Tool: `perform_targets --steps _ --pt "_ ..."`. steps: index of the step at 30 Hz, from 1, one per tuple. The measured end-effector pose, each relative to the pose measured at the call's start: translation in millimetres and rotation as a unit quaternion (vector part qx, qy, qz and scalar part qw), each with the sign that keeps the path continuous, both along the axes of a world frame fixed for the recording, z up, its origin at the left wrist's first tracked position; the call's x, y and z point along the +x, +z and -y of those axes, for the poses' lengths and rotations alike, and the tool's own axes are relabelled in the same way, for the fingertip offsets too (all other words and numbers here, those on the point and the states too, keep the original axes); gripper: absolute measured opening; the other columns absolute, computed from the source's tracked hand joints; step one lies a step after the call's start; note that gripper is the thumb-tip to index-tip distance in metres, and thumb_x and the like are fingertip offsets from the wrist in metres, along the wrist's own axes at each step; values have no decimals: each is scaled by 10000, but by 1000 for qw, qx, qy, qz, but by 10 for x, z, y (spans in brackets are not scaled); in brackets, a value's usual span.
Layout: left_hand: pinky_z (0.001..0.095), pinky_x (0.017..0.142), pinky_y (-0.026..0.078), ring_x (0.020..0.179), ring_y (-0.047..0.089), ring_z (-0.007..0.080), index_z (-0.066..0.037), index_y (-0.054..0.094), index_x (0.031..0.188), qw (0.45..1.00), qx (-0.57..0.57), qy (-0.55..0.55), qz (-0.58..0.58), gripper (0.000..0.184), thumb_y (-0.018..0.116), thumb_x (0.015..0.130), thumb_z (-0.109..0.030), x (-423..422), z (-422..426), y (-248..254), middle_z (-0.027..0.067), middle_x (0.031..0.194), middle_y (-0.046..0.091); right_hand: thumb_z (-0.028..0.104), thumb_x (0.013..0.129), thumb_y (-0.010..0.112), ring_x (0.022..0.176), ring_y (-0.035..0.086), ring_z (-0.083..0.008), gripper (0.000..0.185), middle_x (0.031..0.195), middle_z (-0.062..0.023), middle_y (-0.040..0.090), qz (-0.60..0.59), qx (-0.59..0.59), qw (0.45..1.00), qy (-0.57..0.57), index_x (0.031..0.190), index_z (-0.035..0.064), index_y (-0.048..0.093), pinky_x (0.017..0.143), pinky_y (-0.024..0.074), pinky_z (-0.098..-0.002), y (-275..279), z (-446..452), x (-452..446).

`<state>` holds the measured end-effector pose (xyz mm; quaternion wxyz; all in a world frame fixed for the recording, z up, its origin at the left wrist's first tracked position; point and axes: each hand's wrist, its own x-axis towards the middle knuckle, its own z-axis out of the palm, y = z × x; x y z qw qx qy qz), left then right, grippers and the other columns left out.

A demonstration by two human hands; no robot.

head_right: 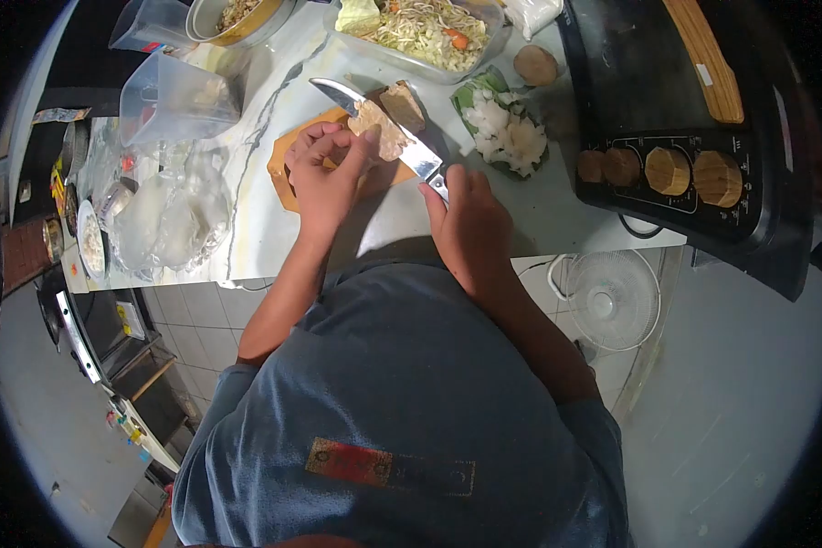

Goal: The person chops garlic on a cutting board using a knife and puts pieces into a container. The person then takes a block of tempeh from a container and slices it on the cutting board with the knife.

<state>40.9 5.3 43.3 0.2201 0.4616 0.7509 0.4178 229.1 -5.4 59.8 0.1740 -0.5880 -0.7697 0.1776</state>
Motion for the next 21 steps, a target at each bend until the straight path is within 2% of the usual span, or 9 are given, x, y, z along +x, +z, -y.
perform_targets --steps 5,7,9,13,16,18,19,21 --pt "426 1028 300 1127 456 263 -93 801 862 997 62 -3 40 263 837 802 -347 -69 -93 -16 59 1086 644 338 955 690 781 656 -375 320 902 -143 600 5 -5 1000 -27 975 73 511 650 547 -459 -28 24 119" --pt "428 1029 305 1130 458 262 -99 803 860 998 48 -11 41 258 837 800 -347 -140 -154 29 53 1079 651 339 960 681 802 659 -381 318 916 -150 605 8 -7 999 -40 986 68 516 667 549 -461 -20 49 219" --pt "430 1030 309 1133 460 262 -105 805 859 998 34 -18 41 253 836 797 -348 -191 -226 57 48 1072 657 337 973 660 831 658 -392 315 937 -165 611 13 -76 994 -81 1005 50 533 700 546 -476 6 92 329" --pt "454 1031 296 1147 455 278 -119 810 856 999 -26 -37 0 258 828 801 -371 -207 -394 61 32 1072 667 339 980 646 843 653 -403 323 944 -182 618 -6 -92 990 -109 1007 33 546 716 532 -498 -30 259 525" --pt "486 1029 284 1163 445 295 -125 815 864 996 -54 -58 -39 279 821 805 -397 -121 -509 35 35 1089 666 327 976 653 777 631 -404 345 856 -210 622 -53 -79 986 -138 938 -5 567 700 482 -470 -78 364 605" --pt "501 1027 278 1195 434 311 -127 813 855 989 -89 -52 -109 323 809 809 -447 -21 -564 104 50 1127 668 319 975 656 780 638 -401 347 857 -216 627 -55 -84 984 -146 931 -15 573 699 485 -466 -101 405 636" --pt "501 1027 278 1195 434 311 -127 813 855 988 -89 -56 -109 323 809 809 -447 -8 -583 125 50 1127 668 319 975 656 780 638 -401 347 857 -216 627 -54 -85 984 -149 931 -15 573 699 485 -466 -114 423 643" --pt "495 1031 274 1214 422 325 -122 806 849 967 -136 -56 -206 368 798 815 -488 -10 -603 155 65 1151 679 308 973 661 775 646 -396 341 856 -220 637 -56 -84 984 -150 917 -17 576 693 487 -459 -135 439 650"
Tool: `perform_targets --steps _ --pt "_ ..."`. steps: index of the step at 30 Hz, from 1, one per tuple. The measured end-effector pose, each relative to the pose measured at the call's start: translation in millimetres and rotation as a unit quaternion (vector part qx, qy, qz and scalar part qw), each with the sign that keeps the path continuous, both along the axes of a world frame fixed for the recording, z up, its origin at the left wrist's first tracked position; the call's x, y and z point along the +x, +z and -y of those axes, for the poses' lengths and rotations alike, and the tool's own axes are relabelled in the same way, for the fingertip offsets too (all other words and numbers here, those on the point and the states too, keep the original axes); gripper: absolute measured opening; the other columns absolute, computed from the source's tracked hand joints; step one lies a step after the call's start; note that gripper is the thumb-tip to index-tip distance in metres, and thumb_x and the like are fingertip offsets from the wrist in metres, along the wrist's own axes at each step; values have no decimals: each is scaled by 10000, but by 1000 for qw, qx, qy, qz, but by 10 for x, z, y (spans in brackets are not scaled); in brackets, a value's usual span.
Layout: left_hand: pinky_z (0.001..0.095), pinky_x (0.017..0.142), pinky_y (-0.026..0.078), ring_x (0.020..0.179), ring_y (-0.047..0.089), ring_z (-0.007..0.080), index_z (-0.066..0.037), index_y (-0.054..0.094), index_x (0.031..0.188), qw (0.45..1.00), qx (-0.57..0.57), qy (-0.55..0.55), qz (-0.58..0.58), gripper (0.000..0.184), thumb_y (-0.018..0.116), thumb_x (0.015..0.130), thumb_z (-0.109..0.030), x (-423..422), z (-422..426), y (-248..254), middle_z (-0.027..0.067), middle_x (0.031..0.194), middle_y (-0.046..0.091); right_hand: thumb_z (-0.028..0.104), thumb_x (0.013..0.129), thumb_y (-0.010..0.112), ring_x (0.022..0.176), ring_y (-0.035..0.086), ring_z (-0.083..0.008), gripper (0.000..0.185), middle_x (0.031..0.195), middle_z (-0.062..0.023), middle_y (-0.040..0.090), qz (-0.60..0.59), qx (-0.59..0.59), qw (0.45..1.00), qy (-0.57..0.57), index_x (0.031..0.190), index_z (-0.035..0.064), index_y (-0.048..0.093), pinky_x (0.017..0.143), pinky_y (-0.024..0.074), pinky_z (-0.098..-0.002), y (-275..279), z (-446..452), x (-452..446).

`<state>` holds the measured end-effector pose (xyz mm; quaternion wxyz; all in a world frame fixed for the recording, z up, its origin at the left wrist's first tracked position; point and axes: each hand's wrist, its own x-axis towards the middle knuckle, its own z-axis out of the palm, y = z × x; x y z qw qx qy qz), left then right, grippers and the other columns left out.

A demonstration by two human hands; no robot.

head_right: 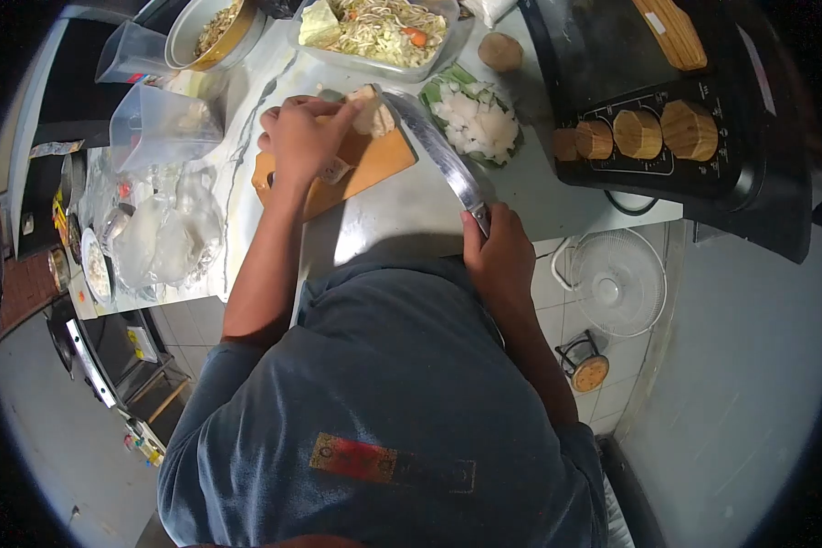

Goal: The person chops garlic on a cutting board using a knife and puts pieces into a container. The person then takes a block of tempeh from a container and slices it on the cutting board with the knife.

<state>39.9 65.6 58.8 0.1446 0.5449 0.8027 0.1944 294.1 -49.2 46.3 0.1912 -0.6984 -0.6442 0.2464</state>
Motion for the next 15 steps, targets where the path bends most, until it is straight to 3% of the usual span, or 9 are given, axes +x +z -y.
perform_targets --steps 4,6,7,10,11,14,15 --pt "491 1030 290 1210 469 332 -121 803 883 999 33 26 -16 404 786 820 -519 -248 123 30 89 1165 686 304 974 662 749 649 -386 331 823 -207 647 -18 -5 1000 10 915 -11 578 676 486 -449 -28 -20 -23" --pt "482 1024 323 1182 536 322 -121 806 915 996 38 -8 79 411 784 827 -522 -470 221 -12 115 1157 690 295 981 657 706 644 -378 317 774 -190 647 -41 -35 998 15 911 -4 577 651 484 -445 -8 -65 -71" --pt "462 1024 350 1163 580 308 -107 784 1034 982 14 -12 190 498 815 788 -540 -573 290 -78 138 1165 680 295 981 657 706 644 -378 317 774 -190 647 -42 -37 998 16 911 -4 577 651 484 -445 -11 -89 -101" --pt "439 1031 352 1192 567 302 -83 727 1165 990 47 -80 103 642 855 731 -539 -535 595 -94 140 1179 670 278 983 658 671 637 -373 300 748 -182 645 -70 -29 996 42 901 1 577 634 484 -440 -3 -178 -212" --pt "419 1025 424 1150 626 309 -16 655 1254 992 41 -123 6 716 896 710 -414 -476 665 -36 149 1205 670 303 982 654 724 657 -385 304 788 -179 665 -60 -45 995 59 926 12 582 665 498 -460 31 -220 -253" --pt "413 1046 407 1181 605 306 -26 654 1252 990 66 -124 -1 726 901 691 -415 -450 740 -188 137 1227 658 329 980 651 776 674 -399 311 827 -173 685 -61 -69 993 81 950 25 589 695 513 -478 36 -299 -358" --pt "409 1052 419 1193 606 312 -26 641 1267 990 57 -130 21 706 905 688 -332 -471 755 -199 138 1244 655 331 979 653 774 673 -401 311 825 -171 685 -70 -72 991 84 948 27 589 695 514 -477 26 -322 -386"
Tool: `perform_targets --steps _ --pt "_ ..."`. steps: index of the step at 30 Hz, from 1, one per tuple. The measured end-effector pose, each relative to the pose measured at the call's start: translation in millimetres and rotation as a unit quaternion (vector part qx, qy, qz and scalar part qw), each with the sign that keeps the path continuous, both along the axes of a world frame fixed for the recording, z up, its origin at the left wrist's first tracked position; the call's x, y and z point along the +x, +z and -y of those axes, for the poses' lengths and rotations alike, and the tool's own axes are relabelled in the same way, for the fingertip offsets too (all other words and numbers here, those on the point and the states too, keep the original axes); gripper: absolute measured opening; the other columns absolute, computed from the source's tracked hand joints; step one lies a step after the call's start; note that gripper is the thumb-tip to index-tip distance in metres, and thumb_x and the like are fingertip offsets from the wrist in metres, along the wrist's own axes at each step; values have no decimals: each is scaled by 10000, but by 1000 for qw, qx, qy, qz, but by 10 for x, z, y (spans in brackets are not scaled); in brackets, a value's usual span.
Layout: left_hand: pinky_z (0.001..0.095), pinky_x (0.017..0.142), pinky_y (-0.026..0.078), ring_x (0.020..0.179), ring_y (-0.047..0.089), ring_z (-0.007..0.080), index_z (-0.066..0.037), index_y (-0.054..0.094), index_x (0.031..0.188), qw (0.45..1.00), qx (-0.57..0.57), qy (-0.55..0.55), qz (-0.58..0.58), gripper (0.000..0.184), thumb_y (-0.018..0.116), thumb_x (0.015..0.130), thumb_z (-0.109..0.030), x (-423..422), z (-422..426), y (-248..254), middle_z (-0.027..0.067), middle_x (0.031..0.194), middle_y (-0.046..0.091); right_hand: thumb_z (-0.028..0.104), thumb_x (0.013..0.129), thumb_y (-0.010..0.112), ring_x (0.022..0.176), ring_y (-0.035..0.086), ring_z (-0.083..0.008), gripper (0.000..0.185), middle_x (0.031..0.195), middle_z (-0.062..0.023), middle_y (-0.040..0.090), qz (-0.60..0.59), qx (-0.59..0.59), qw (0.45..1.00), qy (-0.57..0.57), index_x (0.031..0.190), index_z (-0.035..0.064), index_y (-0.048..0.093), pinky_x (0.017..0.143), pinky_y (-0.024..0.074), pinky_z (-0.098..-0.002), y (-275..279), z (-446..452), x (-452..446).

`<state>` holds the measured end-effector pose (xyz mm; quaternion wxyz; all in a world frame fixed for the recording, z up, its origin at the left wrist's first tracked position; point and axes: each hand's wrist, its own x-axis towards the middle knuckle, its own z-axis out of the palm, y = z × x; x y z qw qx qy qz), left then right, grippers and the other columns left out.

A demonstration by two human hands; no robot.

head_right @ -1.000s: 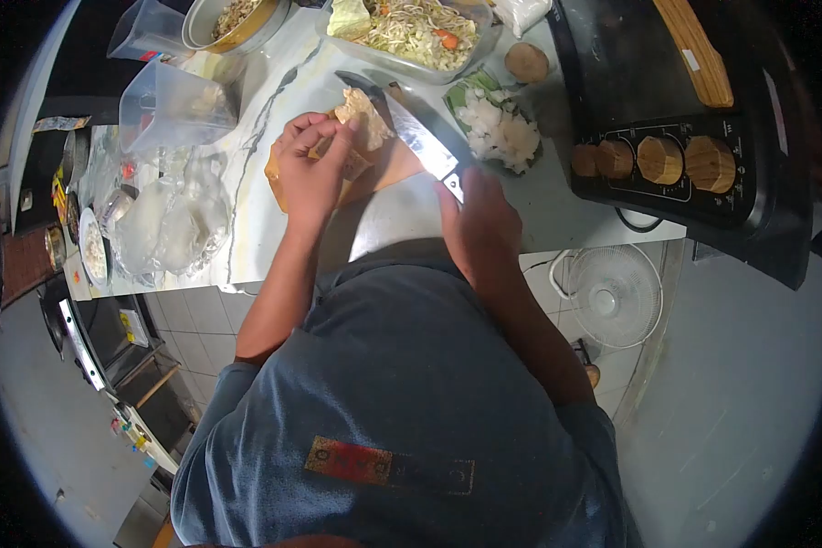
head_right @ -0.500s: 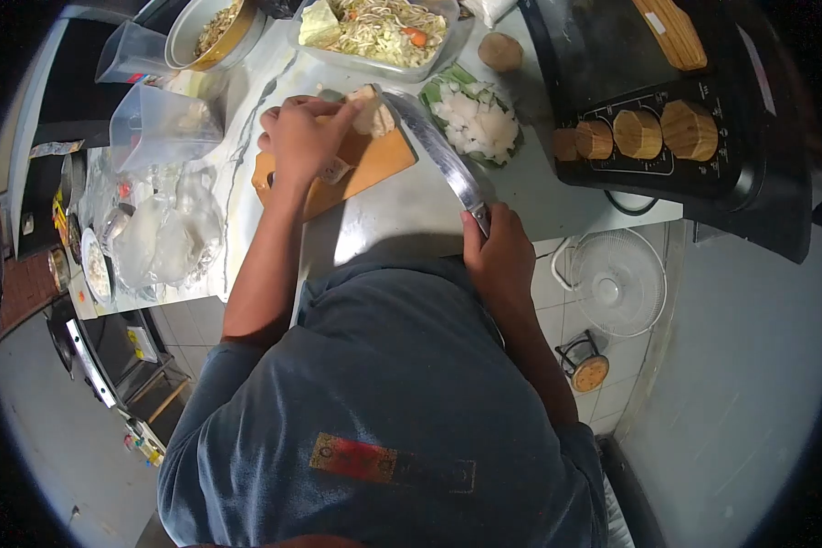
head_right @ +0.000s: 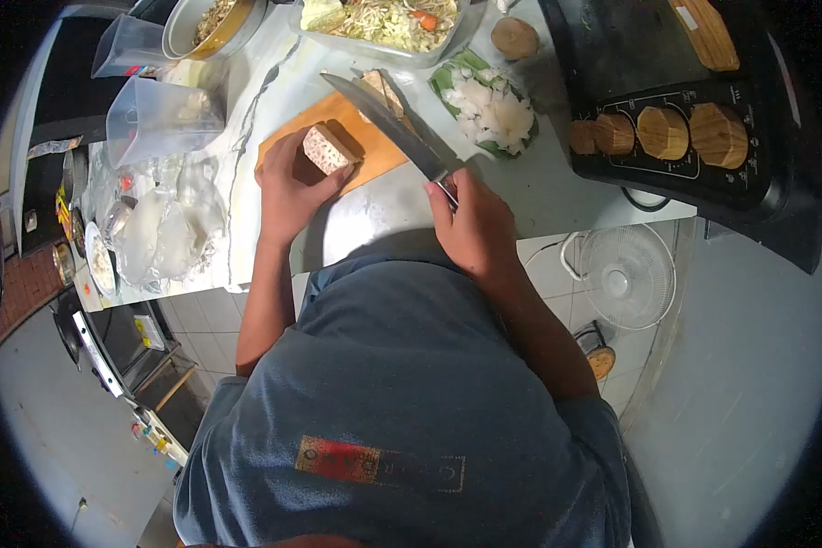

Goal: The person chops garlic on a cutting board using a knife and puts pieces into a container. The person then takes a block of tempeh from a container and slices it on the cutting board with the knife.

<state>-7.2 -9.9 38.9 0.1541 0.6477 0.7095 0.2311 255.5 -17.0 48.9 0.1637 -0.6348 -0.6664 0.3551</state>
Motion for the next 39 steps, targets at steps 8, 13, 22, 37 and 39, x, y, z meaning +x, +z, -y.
perform_targets --steps 8,13,22,37,39 --pt "403 972 475 1084 646 299 -35 680 1229 964 49 -42 259 683 908 615 -230 -187 -37 -89 131 1127 703 303 984 653 675 632 -365 329 760 -185 655 -47 -5 999 3 888 -4 585 638 489 -437 -37 -74 -92" --pt "415 999 448 1104 626 301 -35 670 1252 973 54 -47 219 703 908 625 -249 -180 -41 -131 133 1167 688 270 1005 628 562 565 -309 341 664 -191 589 -63 -48 997 10 850 -27 566 570 443 -388 21 -116 -131" --pt "440 1044 351 1163 559 295 -111 638 1315 989 85 -7 119 710 884 713 -396 4 -44 -196 111 1206 650 312 1032 548 771 652 -487 364 779 -268 660 -84 -70 993 54 892 -22 586 673 502 -535 157 -152 -347" --pt "414 989 350 1084 588 282 -75 712 1157 982 127 75 114 256 656 965 -234 96 -60 -396 97 1076 692 308 1076 450 786 631 -516 400 791 -316 644 -81 -35 988 125 929 -43 574 725 494 -571 170 -93 -522" --pt "413 989 351 1079 590 277 -77 715 1152 981 134 76 119 249 656 964 -231 91 -58 -426 98 1074 692 306 1077 445 780 631 -517 398 788 -316 644 -84 -24 988 128 937 -43 573 728 494 -572 154 -78 -526"
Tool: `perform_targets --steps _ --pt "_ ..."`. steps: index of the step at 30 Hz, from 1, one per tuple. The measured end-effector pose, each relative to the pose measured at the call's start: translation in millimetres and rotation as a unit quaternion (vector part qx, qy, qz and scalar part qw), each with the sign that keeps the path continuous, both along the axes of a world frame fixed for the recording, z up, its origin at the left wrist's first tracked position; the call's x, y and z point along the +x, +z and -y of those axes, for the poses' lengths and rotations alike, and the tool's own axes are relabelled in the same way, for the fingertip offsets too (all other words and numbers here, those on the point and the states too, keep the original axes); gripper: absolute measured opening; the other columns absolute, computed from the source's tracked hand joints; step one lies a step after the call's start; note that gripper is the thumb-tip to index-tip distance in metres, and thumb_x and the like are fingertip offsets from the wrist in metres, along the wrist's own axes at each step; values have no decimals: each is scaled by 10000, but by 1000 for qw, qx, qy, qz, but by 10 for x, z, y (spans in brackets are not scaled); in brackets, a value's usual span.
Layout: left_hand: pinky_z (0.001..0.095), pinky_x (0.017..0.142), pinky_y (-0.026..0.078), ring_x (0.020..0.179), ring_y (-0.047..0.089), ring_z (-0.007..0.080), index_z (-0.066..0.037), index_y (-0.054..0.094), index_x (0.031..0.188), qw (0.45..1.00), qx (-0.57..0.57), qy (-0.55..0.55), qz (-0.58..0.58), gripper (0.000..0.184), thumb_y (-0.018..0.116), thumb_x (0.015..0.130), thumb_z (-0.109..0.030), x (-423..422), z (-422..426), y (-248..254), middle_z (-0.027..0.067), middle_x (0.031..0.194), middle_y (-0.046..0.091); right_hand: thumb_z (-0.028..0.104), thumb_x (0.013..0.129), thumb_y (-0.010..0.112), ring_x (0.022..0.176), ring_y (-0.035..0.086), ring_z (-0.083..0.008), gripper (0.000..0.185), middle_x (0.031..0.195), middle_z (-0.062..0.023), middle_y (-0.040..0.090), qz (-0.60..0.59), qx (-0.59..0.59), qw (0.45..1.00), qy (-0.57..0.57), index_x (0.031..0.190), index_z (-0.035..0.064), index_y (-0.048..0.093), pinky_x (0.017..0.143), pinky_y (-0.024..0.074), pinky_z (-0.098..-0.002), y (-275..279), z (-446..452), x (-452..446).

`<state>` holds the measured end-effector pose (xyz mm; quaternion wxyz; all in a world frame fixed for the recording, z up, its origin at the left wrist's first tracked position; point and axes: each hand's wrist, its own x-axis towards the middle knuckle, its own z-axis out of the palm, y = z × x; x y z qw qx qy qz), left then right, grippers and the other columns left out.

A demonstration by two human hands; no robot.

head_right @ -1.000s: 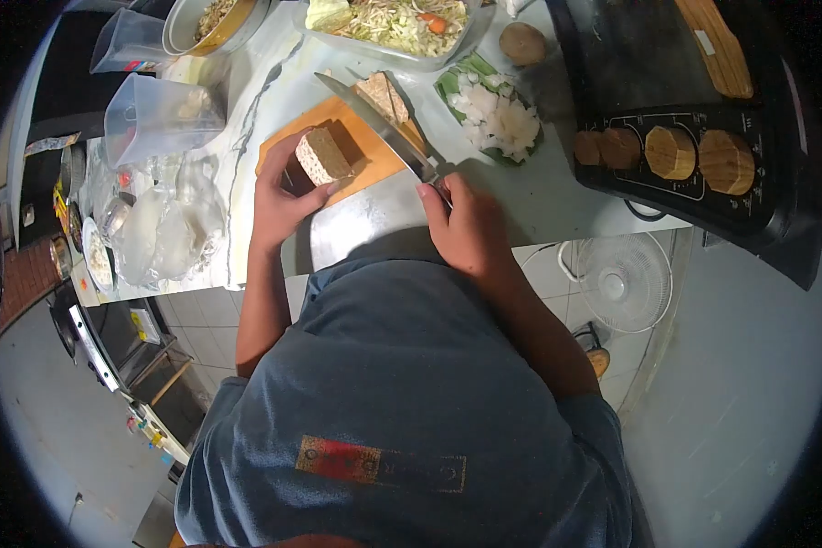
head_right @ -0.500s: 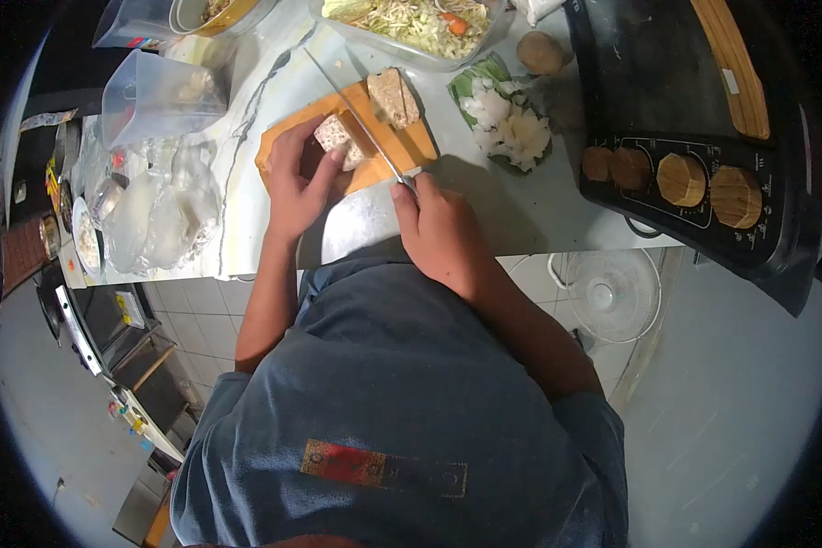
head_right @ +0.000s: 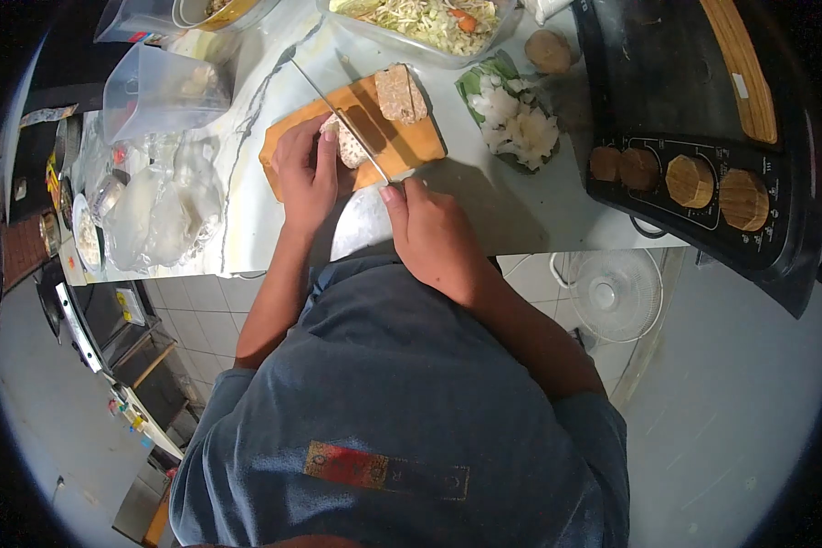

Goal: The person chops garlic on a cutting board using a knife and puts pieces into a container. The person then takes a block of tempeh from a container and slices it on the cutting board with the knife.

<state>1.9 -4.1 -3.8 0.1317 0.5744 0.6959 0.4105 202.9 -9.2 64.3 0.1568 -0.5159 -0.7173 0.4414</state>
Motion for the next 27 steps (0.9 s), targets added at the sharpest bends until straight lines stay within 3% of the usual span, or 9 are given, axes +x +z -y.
perform_targets --steps 3,27 --pt "412 985 353 1071 593 273 -80 718 1146 1000 0 3 -18 244 654 965 -231 7 2 5 95 1067 693 280 1075 464 807 614 -507 343 815 -286 643 24 -7 1000 3 962 -28 565 721 470 -558 -32 24 -1" --pt "412 955 354 1064 591 267 -94 722 1146 1000 1 5 -21 239 655 958 -225 13 2 -15 88 1057 686 265 1069 477 785 619 -508 335 794 -290 643 36 -8 999 -1 946 -32 572 696 474 -565 -39 28 -33"
